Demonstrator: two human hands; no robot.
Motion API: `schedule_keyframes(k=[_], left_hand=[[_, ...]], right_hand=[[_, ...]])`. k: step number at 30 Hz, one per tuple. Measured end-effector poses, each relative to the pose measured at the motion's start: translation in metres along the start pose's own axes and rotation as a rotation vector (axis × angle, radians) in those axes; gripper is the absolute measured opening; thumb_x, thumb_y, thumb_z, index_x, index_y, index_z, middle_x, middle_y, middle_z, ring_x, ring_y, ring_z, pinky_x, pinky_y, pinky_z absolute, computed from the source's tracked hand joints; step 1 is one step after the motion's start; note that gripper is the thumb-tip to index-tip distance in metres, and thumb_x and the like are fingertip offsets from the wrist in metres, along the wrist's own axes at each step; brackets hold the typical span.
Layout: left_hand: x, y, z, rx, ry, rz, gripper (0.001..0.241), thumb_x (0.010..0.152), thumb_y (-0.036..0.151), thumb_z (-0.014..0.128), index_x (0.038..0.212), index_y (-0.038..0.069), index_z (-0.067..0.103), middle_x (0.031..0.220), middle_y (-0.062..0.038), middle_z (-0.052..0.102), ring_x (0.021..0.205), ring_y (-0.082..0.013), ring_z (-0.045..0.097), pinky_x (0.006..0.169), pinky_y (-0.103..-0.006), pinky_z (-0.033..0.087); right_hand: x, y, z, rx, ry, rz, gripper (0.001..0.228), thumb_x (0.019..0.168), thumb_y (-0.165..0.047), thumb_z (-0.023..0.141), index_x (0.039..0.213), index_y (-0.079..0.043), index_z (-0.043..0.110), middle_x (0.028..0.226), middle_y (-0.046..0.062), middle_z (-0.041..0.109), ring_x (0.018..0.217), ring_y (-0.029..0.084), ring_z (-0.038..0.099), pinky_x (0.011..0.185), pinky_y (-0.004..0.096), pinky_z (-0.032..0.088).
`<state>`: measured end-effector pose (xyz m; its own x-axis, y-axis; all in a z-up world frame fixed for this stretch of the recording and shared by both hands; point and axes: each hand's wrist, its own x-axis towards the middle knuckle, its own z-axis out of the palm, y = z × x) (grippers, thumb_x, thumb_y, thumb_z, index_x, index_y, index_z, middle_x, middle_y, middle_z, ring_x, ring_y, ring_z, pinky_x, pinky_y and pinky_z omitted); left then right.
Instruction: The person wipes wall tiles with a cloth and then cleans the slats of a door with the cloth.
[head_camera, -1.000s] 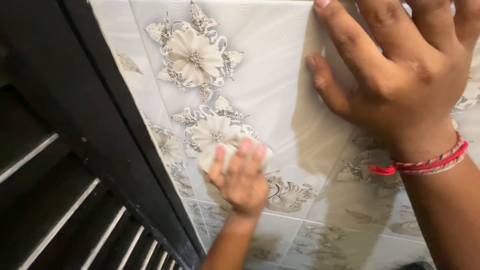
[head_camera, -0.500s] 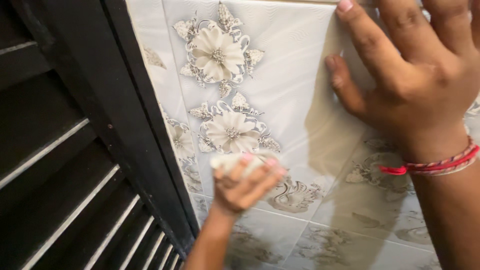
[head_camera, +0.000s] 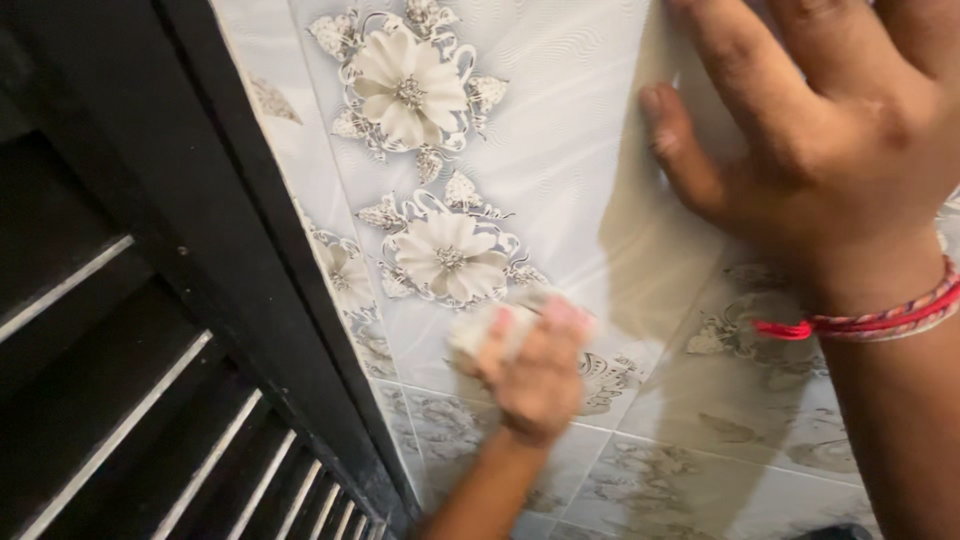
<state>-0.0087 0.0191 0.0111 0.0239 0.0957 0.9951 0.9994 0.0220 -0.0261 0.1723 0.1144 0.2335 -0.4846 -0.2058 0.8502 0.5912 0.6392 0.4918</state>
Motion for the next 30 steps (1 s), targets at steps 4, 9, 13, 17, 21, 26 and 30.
schedule_keyframes(k=[4, 9, 13, 17, 21, 26, 30], left_hand=[[-0.036, 0.015, -0.011, -0.073, -0.025, 0.308, 0.023, 0.104, 0.031, 0.065, 0.124, 0.031, 0.077, 0.138, 0.011, 0.068, 0.137, -0.016, 0.05, 0.122, -0.0476, 0.019], [-0.022, -0.021, -0.026, -0.093, -0.064, 0.566, 0.025, 0.11, 0.042, 0.061, 0.131, 0.038, 0.074, 0.146, 0.015, 0.062, 0.141, -0.0152, 0.045, 0.122, -0.0456, 0.015], [0.011, -0.057, -0.039, -0.007, -0.048, 0.553, 0.025, 0.103, 0.042, 0.074, 0.127, 0.038, 0.076, 0.141, 0.014, 0.065, 0.136, -0.0168, 0.048, 0.117, -0.0432, 0.021], [0.048, -0.075, -0.039, 0.058, 0.069, 0.375, 0.024, 0.097, 0.037, 0.082, 0.121, 0.037, 0.076, 0.137, 0.011, 0.065, 0.133, -0.0192, 0.049, 0.114, -0.0441, 0.022], [0.05, -0.043, -0.025, -0.024, 0.102, 0.122, 0.019, 0.096, 0.03, 0.08, 0.115, 0.029, 0.08, 0.133, 0.007, 0.068, 0.131, -0.0219, 0.052, 0.114, -0.0407, 0.026], [0.005, 0.036, -0.006, -0.152, 0.047, -0.086, 0.014, 0.098, 0.015, 0.072, 0.108, 0.022, 0.079, 0.131, 0.006, 0.071, 0.136, -0.0274, 0.05, 0.111, -0.0437, 0.039], [-0.032, 0.042, -0.024, -0.099, -0.032, 0.281, 0.015, 0.107, 0.034, 0.068, 0.118, 0.034, 0.078, 0.136, 0.015, 0.066, 0.141, -0.0184, 0.043, 0.115, -0.0425, 0.026]], right_hand=[[-0.002, -0.005, -0.003, 0.009, 0.007, 0.002, 0.041, 0.102, -0.016, 0.059, 0.141, -0.005, 0.062, 0.141, 0.01, 0.059, 0.129, 0.029, 0.052, 0.113, 0.04, 0.038], [0.006, -0.006, -0.008, -0.006, 0.025, -0.019, 0.04, 0.102, -0.017, 0.058, 0.141, -0.006, 0.063, 0.141, 0.01, 0.06, 0.13, 0.029, 0.051, 0.113, 0.041, 0.037], [0.015, -0.001, -0.015, -0.042, 0.041, -0.047, 0.04, 0.102, -0.019, 0.058, 0.14, -0.007, 0.064, 0.141, 0.009, 0.06, 0.13, 0.028, 0.051, 0.114, 0.041, 0.036], [0.017, 0.001, -0.018, -0.117, 0.05, -0.069, 0.04, 0.103, -0.021, 0.057, 0.14, -0.008, 0.065, 0.143, 0.008, 0.059, 0.133, 0.028, 0.049, 0.117, 0.042, 0.033], [0.02, -0.006, -0.022, -0.021, -0.018, -0.019, 0.047, 0.103, -0.023, 0.056, 0.145, -0.005, 0.066, 0.15, 0.015, 0.06, 0.142, 0.035, 0.049, 0.122, 0.054, 0.027], [0.013, -0.03, -0.018, 0.089, -0.123, 0.077, 0.055, 0.107, -0.033, 0.054, 0.153, -0.005, 0.066, 0.165, 0.026, 0.052, 0.154, 0.046, 0.037, 0.119, 0.07, 0.013], [-0.007, -0.047, -0.015, 0.078, -0.195, 0.067, 0.057, 0.111, -0.041, 0.054, 0.16, -0.014, 0.066, 0.169, 0.026, 0.046, 0.156, 0.044, 0.031, 0.117, 0.072, 0.01]])
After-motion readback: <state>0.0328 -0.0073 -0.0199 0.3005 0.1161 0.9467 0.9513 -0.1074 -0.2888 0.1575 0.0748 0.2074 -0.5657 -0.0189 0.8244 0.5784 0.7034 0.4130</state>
